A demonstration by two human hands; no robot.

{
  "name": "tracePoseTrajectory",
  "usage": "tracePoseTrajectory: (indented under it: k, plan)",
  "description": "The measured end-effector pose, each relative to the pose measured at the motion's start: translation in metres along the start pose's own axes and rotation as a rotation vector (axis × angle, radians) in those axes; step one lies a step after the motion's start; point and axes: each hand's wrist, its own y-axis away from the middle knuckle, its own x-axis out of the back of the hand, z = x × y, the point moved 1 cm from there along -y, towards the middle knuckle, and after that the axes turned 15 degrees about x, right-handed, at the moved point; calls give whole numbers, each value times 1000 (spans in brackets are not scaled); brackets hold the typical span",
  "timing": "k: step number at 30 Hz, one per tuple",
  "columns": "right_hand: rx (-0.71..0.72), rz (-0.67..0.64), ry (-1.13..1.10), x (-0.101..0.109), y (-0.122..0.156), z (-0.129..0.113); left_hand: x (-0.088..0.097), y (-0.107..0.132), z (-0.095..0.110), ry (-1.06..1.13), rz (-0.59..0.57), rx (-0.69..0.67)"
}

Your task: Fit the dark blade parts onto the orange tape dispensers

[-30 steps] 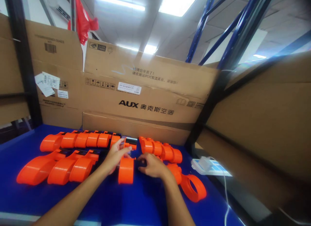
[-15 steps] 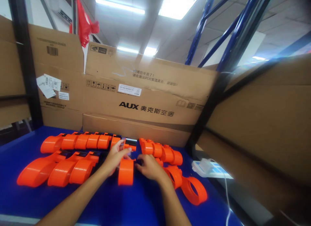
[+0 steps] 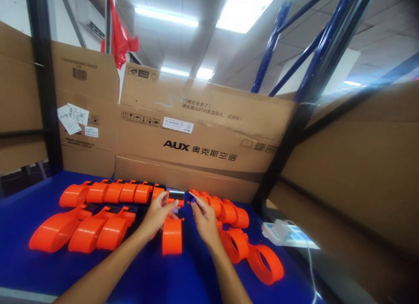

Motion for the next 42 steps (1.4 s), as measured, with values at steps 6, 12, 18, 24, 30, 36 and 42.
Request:
tracePoseTrajectory:
  k: [6, 12, 18, 24, 30, 36, 42]
  plan:
    - [35, 66, -124, -9, 6, -1, -1, 1, 0, 19, 9, 0]
    - [52, 38, -9, -13, 12, 0, -1, 0, 0, 19, 0, -5]
    - [67, 57, 82, -10, 11, -6, -1, 1, 0, 40, 7, 0]
    - [74, 59, 143, -8, 11, -11, -2, 2, 1, 49, 4, 9]
    - [67, 52, 143, -8, 11, -10, -3, 3, 2, 27, 2, -5]
    - [84, 50, 140, -7, 11, -10, -4, 4, 4, 29, -10, -11]
    - [106, 49, 162, -9, 11, -11, -4, 5, 5, 29, -39, -20]
